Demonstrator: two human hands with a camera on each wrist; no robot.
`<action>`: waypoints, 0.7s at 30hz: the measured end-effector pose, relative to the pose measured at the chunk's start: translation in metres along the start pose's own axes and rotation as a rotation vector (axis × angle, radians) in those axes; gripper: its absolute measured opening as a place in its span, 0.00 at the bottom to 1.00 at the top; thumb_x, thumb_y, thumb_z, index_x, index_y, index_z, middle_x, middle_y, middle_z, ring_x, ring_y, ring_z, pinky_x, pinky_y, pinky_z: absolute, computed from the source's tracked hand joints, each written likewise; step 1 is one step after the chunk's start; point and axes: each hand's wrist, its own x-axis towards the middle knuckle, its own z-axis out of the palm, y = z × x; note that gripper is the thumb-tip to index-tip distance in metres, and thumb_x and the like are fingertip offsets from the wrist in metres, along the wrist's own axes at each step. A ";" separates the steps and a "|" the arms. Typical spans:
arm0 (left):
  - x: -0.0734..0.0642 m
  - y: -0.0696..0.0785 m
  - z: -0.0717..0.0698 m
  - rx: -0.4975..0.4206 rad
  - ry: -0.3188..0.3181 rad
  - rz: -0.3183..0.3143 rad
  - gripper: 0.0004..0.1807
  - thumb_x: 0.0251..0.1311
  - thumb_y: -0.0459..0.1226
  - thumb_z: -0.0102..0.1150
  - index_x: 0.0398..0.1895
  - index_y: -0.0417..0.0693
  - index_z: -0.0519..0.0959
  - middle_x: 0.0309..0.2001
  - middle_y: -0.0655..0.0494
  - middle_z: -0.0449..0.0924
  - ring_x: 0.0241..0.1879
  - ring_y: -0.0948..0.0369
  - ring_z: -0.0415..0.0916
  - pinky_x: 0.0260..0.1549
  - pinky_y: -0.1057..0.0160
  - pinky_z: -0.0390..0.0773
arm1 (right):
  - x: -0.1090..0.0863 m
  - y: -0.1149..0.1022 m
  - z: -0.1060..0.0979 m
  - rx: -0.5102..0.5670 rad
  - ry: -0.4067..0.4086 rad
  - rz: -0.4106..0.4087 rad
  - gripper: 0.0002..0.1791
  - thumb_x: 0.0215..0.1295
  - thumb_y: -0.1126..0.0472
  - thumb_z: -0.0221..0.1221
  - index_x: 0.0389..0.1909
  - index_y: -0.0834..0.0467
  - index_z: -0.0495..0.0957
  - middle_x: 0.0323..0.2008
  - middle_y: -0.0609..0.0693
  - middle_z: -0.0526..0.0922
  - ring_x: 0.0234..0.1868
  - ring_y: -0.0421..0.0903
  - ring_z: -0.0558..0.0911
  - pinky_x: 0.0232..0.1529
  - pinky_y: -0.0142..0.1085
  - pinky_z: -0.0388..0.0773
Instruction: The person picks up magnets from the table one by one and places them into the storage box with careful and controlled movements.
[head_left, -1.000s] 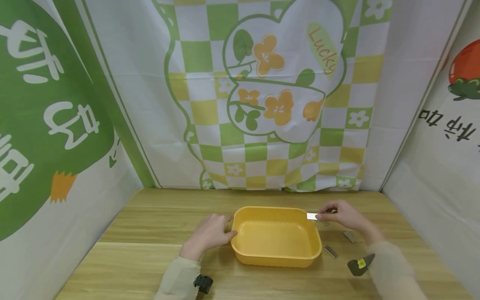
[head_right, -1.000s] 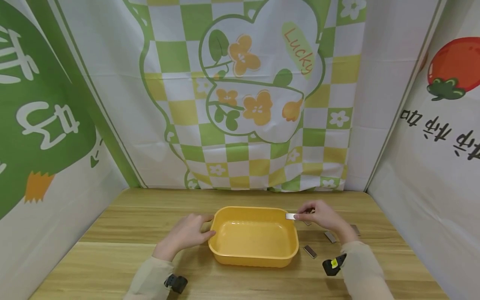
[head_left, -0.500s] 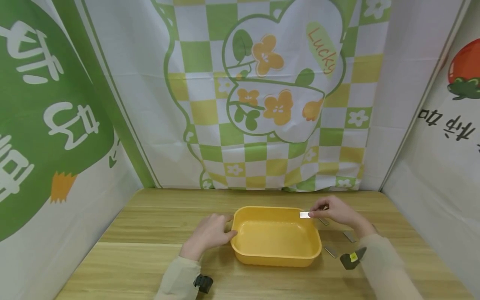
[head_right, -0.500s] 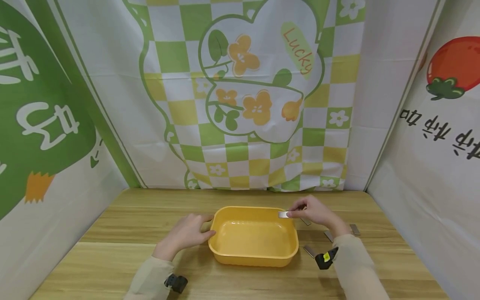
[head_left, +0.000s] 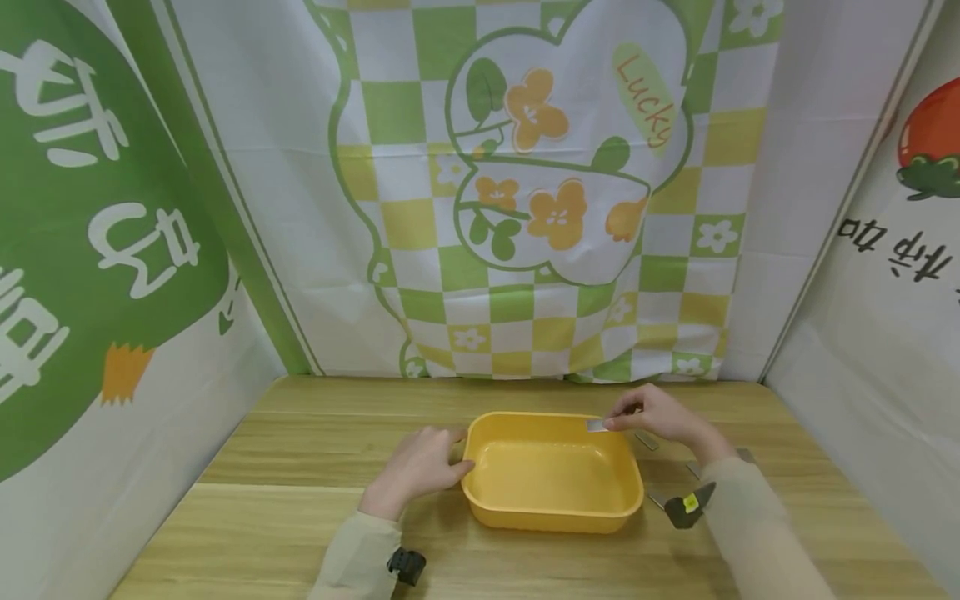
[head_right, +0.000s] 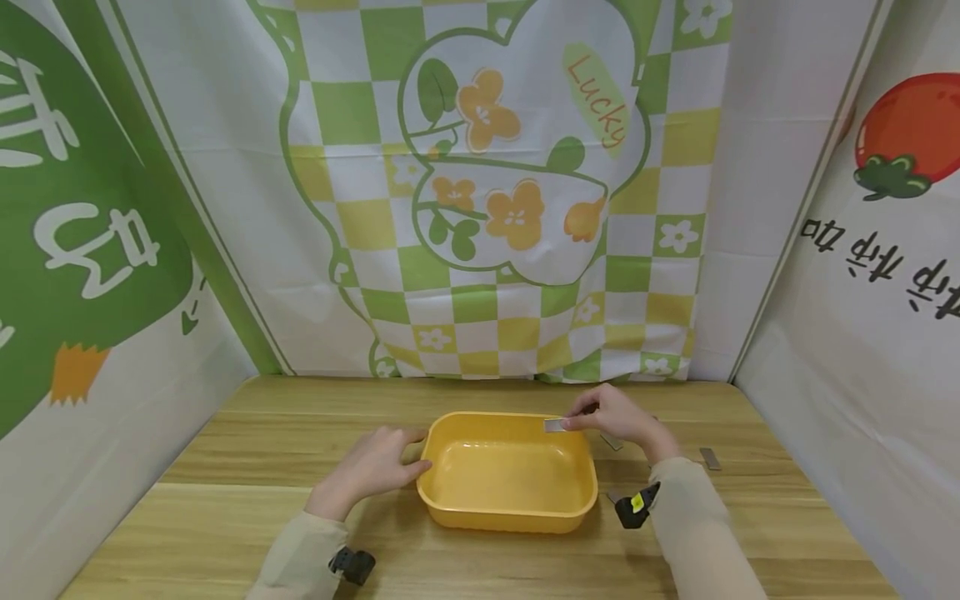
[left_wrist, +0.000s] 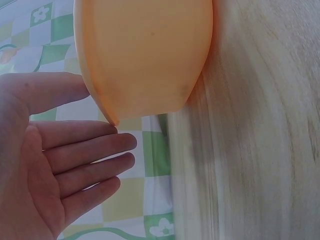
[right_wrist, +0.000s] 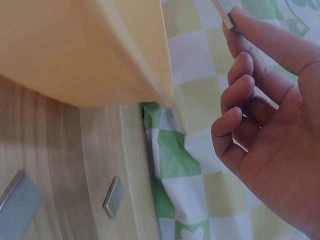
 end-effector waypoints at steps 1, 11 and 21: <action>0.000 0.000 0.000 0.002 -0.001 0.000 0.27 0.56 0.48 0.61 0.54 0.40 0.78 0.17 0.63 0.68 0.14 0.68 0.60 0.25 0.65 0.74 | 0.001 -0.001 0.000 0.000 -0.002 -0.001 0.12 0.59 0.50 0.64 0.34 0.55 0.84 0.32 0.46 0.84 0.34 0.42 0.77 0.35 0.35 0.75; 0.001 0.001 -0.001 -0.009 -0.012 -0.010 0.27 0.57 0.48 0.61 0.55 0.40 0.77 0.16 0.62 0.67 0.14 0.67 0.59 0.20 0.66 0.70 | 0.016 -0.007 0.008 0.024 -0.024 0.019 0.12 0.59 0.51 0.64 0.34 0.56 0.84 0.33 0.48 0.84 0.34 0.43 0.76 0.37 0.36 0.75; -0.001 0.002 -0.002 -0.037 -0.027 -0.015 0.28 0.57 0.47 0.61 0.57 0.39 0.76 0.13 0.64 0.62 0.10 0.69 0.52 0.15 0.68 0.65 | 0.030 -0.015 0.018 0.039 -0.043 0.020 0.13 0.57 0.51 0.65 0.35 0.56 0.84 0.36 0.48 0.85 0.38 0.43 0.79 0.43 0.39 0.76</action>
